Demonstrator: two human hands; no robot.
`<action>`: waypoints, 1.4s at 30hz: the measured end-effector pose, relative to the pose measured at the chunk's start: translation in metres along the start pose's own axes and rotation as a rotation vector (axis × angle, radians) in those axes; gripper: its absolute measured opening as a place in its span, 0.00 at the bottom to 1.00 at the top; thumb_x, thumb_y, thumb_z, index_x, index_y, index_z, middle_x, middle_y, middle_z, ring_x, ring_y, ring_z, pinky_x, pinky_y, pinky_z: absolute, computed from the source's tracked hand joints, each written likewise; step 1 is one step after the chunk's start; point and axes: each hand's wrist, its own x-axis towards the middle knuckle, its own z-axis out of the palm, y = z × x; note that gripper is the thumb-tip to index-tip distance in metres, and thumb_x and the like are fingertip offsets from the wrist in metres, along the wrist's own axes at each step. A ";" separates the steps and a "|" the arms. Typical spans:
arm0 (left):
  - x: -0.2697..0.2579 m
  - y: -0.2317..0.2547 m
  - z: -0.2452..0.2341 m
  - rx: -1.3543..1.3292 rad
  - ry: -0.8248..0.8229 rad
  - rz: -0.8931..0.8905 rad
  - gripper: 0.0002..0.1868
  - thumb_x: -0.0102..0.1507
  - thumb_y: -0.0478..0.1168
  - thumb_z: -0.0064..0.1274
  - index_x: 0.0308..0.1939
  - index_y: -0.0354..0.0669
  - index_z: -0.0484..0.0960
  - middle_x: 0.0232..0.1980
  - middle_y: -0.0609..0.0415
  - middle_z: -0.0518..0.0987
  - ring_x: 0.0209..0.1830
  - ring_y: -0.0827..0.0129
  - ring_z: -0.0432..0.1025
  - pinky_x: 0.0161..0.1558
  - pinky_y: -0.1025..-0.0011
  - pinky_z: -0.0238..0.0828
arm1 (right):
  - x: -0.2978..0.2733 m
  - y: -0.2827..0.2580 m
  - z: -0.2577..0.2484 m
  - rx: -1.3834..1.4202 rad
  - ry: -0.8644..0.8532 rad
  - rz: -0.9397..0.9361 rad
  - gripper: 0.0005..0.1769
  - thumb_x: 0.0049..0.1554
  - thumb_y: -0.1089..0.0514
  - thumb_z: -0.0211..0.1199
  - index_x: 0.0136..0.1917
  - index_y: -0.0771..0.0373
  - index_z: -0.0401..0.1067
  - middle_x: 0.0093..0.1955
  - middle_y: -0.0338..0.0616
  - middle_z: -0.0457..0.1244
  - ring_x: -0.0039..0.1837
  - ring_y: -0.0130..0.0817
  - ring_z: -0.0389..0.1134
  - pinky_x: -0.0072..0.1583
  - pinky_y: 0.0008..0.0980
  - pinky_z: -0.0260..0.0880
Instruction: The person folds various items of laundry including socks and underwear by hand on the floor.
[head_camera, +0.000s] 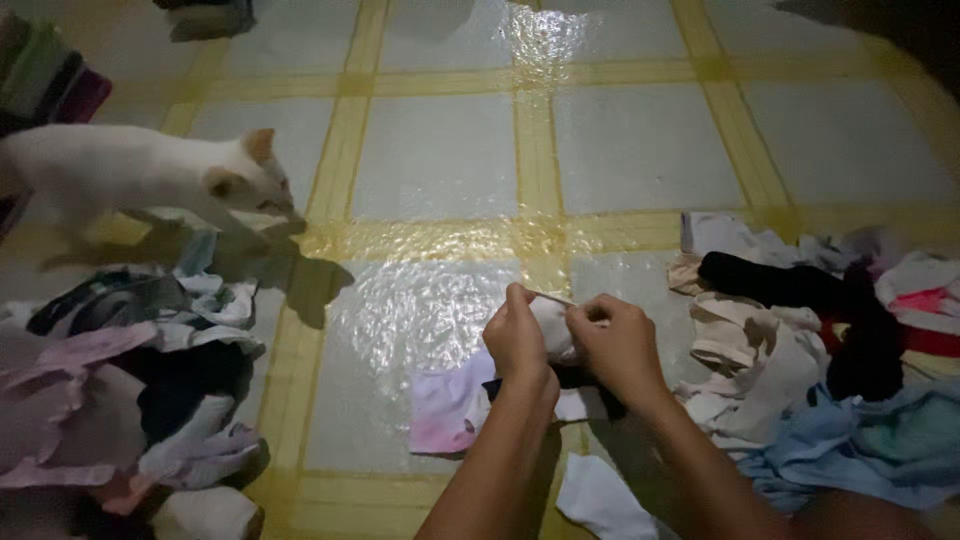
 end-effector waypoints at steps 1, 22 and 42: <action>0.002 -0.005 0.000 -0.028 -0.018 -0.023 0.21 0.62 0.49 0.51 0.34 0.30 0.84 0.32 0.52 0.79 0.31 0.69 0.70 0.36 0.66 0.69 | 0.000 0.002 -0.001 0.098 -0.055 0.094 0.13 0.54 0.53 0.66 0.41 0.68 0.79 0.33 0.45 0.70 0.35 0.31 0.72 0.40 0.34 0.72; 0.024 0.009 -0.003 -0.202 -0.369 -0.214 0.16 0.62 0.49 0.53 0.40 0.38 0.79 0.34 0.49 0.80 0.29 0.61 0.76 0.33 0.61 0.74 | 0.003 0.006 -0.002 0.852 -0.299 0.536 0.20 0.60 0.54 0.56 0.55 0.75 0.72 0.52 0.56 0.67 0.52 0.48 0.71 0.51 0.46 0.77; 0.021 0.003 -0.052 0.566 -0.238 0.089 0.20 0.59 0.54 0.57 0.33 0.39 0.84 0.28 0.46 0.81 0.24 0.66 0.75 0.30 0.67 0.71 | -0.009 0.044 0.022 1.049 -0.258 0.554 0.11 0.58 0.55 0.57 0.49 0.64 0.72 0.43 0.45 0.66 0.45 0.37 0.68 0.45 0.36 0.69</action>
